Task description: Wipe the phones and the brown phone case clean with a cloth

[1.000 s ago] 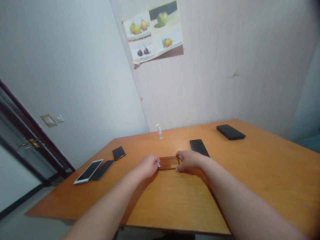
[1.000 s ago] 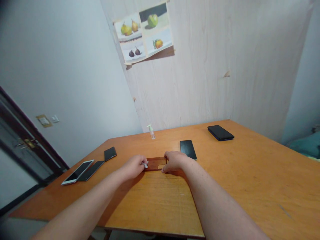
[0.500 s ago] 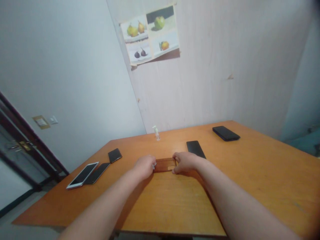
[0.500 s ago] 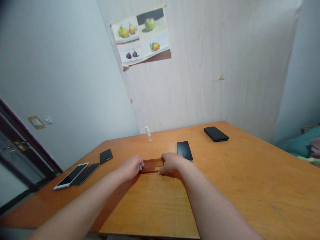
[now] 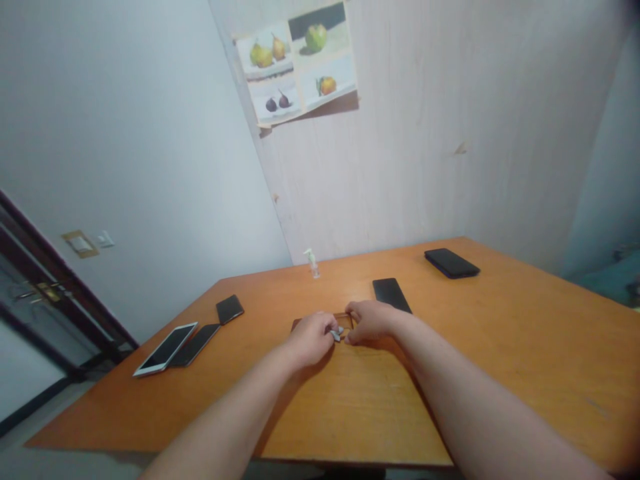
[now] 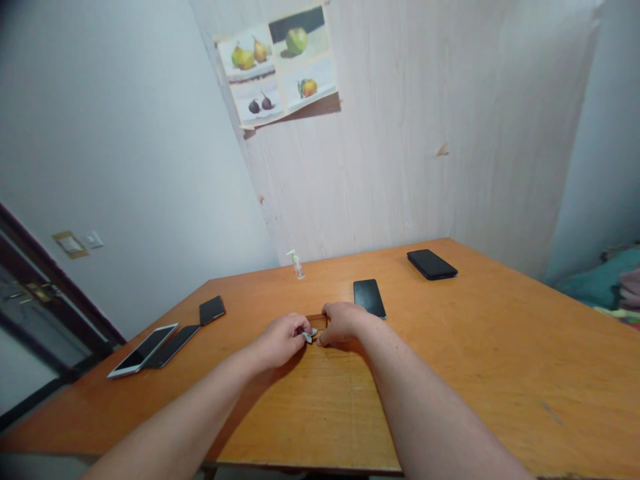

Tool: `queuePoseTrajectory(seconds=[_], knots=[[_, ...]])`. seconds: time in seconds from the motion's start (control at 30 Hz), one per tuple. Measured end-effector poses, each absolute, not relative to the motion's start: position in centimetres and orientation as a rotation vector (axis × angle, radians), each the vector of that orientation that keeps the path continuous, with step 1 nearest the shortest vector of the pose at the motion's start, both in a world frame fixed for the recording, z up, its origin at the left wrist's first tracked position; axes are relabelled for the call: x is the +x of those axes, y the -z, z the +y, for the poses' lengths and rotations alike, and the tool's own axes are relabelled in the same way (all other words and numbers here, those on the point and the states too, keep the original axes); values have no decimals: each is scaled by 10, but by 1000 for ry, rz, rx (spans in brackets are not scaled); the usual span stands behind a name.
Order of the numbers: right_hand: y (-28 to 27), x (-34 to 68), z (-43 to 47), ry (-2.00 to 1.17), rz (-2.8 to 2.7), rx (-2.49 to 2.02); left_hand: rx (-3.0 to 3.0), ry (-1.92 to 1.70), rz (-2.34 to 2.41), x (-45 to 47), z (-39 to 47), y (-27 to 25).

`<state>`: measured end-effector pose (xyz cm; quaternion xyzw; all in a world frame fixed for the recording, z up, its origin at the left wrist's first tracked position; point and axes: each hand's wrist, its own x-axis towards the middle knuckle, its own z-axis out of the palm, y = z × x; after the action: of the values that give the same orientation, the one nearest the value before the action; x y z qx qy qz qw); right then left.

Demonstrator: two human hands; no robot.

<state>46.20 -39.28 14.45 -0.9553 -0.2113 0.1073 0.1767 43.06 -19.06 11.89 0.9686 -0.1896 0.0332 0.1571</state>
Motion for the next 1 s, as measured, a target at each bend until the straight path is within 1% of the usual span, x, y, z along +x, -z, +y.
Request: queuePoseTrajectory(seconds=[0.13,0.33,0.5,0.67,0.83,1.0], knots=[[-145,462,-393,-318,-600,-2713,2853,-85,-516,431,-176,-129],[-146,462,-394,-317,-612,-2688,3013,-117,-247,440,-138,-141],[-145,462,-394,-312,-604,-2692,2966,-200,-123,446,-149,-132],[-145,462,-393,-308,-590,-2693,2748,-233,-160,451,-183,-120],[-144,462,-393,-310,-612,-2698,2373,-137,-270,455,-216,-113],[-146,460,-393,-291,-619,-2688,1980,-70,-235,452,-216,-118]])
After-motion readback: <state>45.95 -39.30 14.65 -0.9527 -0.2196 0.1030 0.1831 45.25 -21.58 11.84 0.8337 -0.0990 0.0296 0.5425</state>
